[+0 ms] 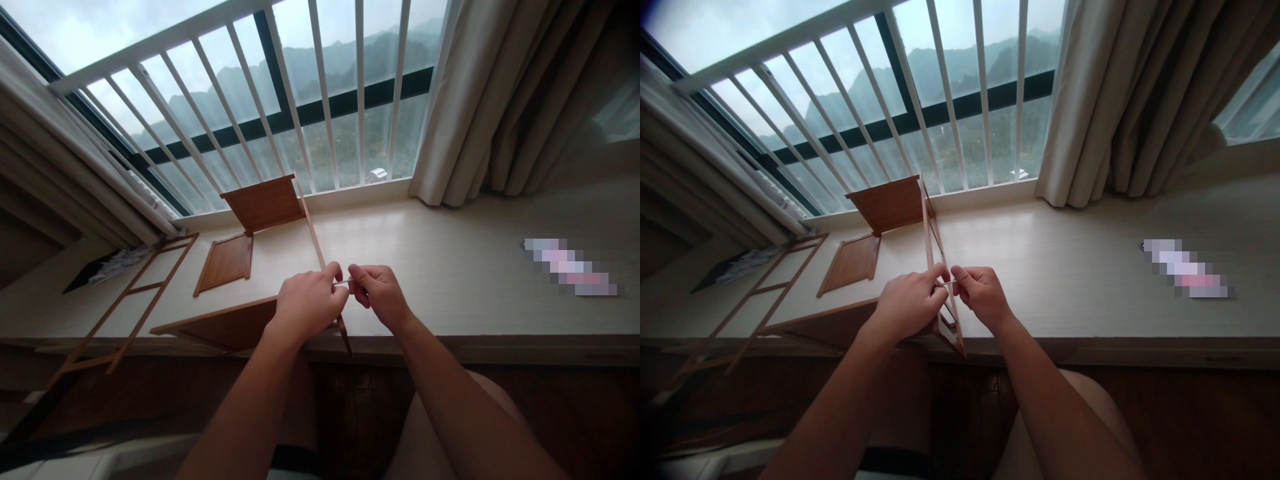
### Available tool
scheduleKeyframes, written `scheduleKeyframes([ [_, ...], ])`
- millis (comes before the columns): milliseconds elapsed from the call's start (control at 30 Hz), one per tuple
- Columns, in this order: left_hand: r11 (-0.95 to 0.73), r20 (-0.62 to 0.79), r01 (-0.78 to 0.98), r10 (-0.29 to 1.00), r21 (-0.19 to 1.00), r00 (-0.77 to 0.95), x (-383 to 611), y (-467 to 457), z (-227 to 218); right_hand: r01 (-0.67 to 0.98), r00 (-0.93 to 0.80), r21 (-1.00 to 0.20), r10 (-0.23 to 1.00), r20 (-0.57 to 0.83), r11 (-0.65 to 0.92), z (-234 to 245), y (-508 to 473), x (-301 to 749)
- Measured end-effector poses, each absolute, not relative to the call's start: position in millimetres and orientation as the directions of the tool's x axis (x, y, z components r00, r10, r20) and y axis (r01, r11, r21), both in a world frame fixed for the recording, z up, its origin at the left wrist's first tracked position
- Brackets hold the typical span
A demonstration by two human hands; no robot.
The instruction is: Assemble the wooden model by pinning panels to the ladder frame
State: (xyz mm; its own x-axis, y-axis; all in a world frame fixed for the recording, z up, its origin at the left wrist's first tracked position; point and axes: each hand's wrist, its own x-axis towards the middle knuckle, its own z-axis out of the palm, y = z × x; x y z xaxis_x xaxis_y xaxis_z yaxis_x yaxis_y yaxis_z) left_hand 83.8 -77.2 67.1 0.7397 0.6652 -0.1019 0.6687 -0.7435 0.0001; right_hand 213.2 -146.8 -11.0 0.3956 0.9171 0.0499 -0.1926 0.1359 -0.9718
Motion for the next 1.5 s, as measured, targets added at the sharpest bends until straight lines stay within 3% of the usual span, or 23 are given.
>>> scheduleKeyframes([
  [133, -0.741, -0.101, 0.672, 0.669, -0.011, 0.736, 83.6, -76.8, 66.1, -0.338, 0.362, -0.939, 0.929, -0.07, 0.061, -9.0, -145.7, 207.9],
  [400, -0.73, -0.088, 0.684, 0.681, -0.001, 0.727, 84.4, -78.0, 66.9, -0.224, 0.536, -0.965, 0.844, -0.005, 0.137, -12.3, -146.8, 207.0],
  [733, -0.751, -0.052, 0.66, 0.659, 0.015, 0.75, 83.6, -77.3, 64.6, 0.231, 0.456, -0.949, 0.838, 0.3, 0.214, -15.1, -155.1, 213.6],
  [1067, -0.761, -0.051, 0.649, 0.648, -0.007, 0.76, 83.2, -77.5, 66.9, 0.209, 0.474, -0.936, 0.807, 0.351, 0.284, -23.4, -146.7, 210.1],
  [1500, -0.764, -0.048, 0.646, 0.645, 0.008, 0.763, 83.5, -76.4, 64.6, 0.32, 0.426, -0.837, 0.721, 0.546, 0.444, -44.4, -140.5, 215.0],
])
